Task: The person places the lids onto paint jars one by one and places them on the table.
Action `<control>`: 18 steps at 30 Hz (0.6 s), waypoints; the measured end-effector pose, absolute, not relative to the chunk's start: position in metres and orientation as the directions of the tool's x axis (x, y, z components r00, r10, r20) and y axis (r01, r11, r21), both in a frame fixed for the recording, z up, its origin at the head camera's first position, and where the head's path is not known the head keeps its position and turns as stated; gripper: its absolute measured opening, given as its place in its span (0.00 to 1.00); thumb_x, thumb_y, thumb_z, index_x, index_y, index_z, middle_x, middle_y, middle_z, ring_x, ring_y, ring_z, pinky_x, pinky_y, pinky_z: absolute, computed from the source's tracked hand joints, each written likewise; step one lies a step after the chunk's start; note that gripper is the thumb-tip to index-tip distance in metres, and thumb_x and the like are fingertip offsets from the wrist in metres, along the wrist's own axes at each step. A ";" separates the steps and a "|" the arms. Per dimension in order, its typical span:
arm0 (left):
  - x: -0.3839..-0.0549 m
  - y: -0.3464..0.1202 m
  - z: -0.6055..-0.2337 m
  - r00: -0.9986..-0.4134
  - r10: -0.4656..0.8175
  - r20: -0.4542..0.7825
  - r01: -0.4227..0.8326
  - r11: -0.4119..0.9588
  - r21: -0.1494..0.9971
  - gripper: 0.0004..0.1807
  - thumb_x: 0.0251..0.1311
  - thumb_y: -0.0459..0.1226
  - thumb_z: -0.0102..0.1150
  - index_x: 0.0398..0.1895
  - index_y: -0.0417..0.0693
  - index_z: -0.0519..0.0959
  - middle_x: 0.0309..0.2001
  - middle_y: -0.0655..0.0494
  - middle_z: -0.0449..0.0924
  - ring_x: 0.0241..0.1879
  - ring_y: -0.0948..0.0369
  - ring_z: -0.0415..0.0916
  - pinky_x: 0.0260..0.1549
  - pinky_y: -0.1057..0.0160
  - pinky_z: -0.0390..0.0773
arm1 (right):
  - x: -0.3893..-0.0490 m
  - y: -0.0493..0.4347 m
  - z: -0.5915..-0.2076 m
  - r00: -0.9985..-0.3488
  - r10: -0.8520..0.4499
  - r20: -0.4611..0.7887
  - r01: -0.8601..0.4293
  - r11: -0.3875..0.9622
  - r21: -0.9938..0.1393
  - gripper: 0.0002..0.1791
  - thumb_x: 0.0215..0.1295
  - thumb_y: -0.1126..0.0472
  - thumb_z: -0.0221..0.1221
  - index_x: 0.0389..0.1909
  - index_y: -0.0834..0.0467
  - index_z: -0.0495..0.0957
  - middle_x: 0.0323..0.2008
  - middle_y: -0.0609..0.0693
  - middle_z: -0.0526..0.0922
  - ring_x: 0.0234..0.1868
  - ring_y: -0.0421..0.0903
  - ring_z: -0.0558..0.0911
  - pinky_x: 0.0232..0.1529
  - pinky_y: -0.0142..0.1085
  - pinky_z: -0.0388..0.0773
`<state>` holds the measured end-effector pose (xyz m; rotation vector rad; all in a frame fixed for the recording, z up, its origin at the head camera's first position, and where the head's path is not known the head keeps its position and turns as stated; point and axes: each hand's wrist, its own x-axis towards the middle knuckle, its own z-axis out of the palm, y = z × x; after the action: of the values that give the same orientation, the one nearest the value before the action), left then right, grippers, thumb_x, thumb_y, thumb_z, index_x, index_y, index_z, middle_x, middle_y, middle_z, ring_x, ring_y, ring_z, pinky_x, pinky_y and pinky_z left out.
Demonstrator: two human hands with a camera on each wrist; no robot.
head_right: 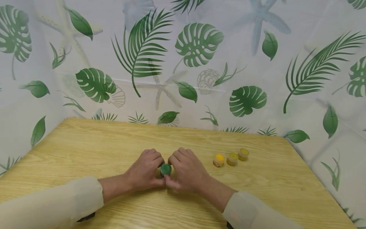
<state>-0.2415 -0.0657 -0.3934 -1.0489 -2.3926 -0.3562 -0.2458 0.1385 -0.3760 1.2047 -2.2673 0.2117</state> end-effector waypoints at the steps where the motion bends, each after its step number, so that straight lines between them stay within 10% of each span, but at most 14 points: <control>1: -0.241 -0.066 -0.393 -0.579 0.613 0.537 0.743 0.668 0.037 0.20 0.47 0.55 0.72 0.27 0.51 0.78 0.28 0.62 0.75 0.32 0.63 0.67 0.39 0.63 0.69 | -0.246 0.139 -0.376 -0.442 -0.714 0.543 -0.802 0.585 0.117 0.15 0.50 0.46 0.64 0.31 0.52 0.77 0.30 0.43 0.76 0.36 0.43 0.73 0.38 0.37 0.71; 18: -0.241 -0.066 -0.392 -0.566 0.635 0.525 0.757 0.653 0.026 0.21 0.46 0.56 0.73 0.28 0.51 0.78 0.29 0.63 0.75 0.32 0.63 0.67 0.40 0.63 0.70 | -0.243 0.139 -0.376 -0.481 -0.705 0.522 -0.764 0.629 0.146 0.21 0.55 0.38 0.63 0.24 0.52 0.73 0.24 0.42 0.73 0.30 0.42 0.70 0.36 0.37 0.68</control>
<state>-0.2409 -0.0658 -0.3924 -1.0849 -2.3938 -0.3415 -0.2432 0.1390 -0.3759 1.1478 -2.3059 0.1430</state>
